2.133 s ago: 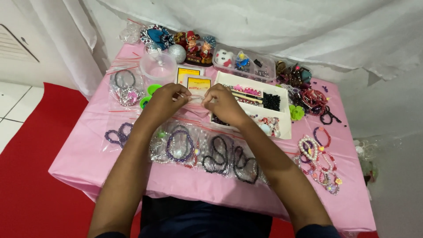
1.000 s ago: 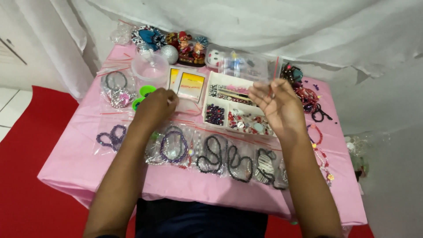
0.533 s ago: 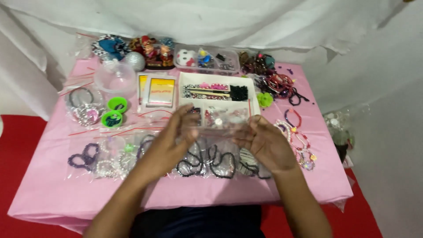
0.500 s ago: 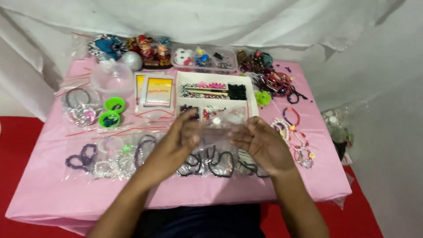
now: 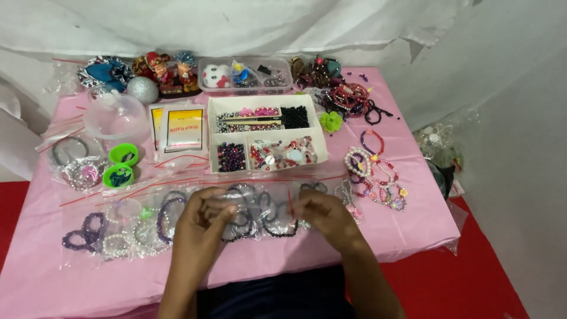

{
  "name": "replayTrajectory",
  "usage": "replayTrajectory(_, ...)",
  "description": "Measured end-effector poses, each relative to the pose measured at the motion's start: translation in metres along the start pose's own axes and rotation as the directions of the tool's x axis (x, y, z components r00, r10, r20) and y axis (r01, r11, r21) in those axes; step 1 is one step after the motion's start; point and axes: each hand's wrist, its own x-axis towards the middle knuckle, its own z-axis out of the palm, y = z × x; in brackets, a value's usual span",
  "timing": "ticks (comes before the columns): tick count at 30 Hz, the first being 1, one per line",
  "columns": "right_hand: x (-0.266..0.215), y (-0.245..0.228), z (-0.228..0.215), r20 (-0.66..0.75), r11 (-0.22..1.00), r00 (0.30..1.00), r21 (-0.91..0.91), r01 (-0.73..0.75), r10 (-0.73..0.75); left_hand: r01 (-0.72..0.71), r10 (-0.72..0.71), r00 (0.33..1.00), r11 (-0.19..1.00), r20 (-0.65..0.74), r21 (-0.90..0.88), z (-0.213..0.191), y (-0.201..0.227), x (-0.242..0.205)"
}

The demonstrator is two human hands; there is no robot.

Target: Packing handmade beaded bracelets into individual plastic zip-lock bags for sale or storage.

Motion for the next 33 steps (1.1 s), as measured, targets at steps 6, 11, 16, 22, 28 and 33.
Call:
replayTrajectory(6,-0.03,0.016,0.006,-0.022,0.97,0.969,-0.005,0.245,-0.245,0.024,-0.024,0.999,1.0,0.021,-0.003,0.0,-0.021,-0.004)
replayTrajectory(11,-0.04,0.02,0.014,-0.237,0.973,0.956,0.115,0.202,-0.171,-0.271,0.307,0.941,0.936,-0.141,0.224,0.017,-0.026,-0.019)
replayTrajectory(16,-0.049,0.032,0.036,-0.423,0.933,0.871,-0.345,0.101,-0.251,-0.445,0.44,0.893,0.895,0.1,0.041,0.036,-0.028,-0.049)
replayTrajectory(22,-0.051,0.046,0.049,-0.036,0.672,0.886,-0.665,0.324,-0.463,-0.586,0.556,0.804,0.802,0.208,0.12,0.043,-0.028,-0.052)
replayTrajectory(28,-0.05,0.013,0.049,0.04,0.91,0.92,-0.136,0.391,-0.389,-0.4,0.407,0.855,0.912,0.32,-0.091,0.029,-0.026,-0.046)
replayTrajectory(33,-0.047,0.017,0.049,0.097,0.923,0.937,0.231,0.307,-0.336,-0.344,0.348,0.897,0.937,0.273,-0.063,0.031,-0.032,-0.049)
